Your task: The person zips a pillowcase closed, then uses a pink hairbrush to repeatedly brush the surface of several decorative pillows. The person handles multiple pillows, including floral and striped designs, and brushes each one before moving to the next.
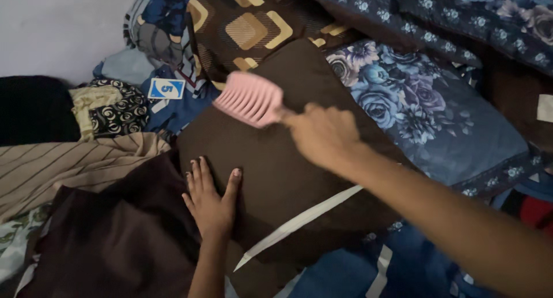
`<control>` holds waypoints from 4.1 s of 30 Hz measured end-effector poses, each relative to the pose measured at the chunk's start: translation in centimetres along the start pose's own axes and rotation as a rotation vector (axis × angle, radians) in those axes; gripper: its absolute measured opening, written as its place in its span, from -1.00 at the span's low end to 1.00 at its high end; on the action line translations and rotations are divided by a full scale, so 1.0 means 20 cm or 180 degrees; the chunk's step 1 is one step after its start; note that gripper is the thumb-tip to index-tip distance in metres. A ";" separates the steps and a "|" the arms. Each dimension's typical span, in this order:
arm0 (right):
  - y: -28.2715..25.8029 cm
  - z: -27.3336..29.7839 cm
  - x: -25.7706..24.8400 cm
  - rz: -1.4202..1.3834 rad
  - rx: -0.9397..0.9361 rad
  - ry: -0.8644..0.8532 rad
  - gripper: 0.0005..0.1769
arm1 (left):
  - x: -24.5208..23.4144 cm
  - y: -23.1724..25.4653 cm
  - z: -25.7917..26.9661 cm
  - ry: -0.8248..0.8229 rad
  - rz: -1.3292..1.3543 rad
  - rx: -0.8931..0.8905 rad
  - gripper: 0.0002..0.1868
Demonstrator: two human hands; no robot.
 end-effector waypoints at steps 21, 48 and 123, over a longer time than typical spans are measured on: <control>-0.27 0.14 0.12 0.0034 -0.1024 0.0069 -0.44 | 0.08 -0.28 -0.07 0.0873 0.0536 -0.0012 0.03; -0.01 0.10 -0.23 -0.0991 -0.0571 0.2242 -0.70 | -0.71 0.28 0.01 -0.0038 0.4697 -0.1104 -0.28; -0.49 0.19 0.15 -0.0441 -0.1725 0.0128 -0.65 | -0.23 -0.27 0.44 0.1132 -0.0831 -0.0156 0.28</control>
Point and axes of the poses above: each hand's wrist, its own z-axis away from the middle knuckle, its own x-axis out of the palm, y = z × x, the point moved 2 cm from there along -z, towards the middle knuckle, and after that the axes turned 6 degrees about z, right-handed, at the moved point
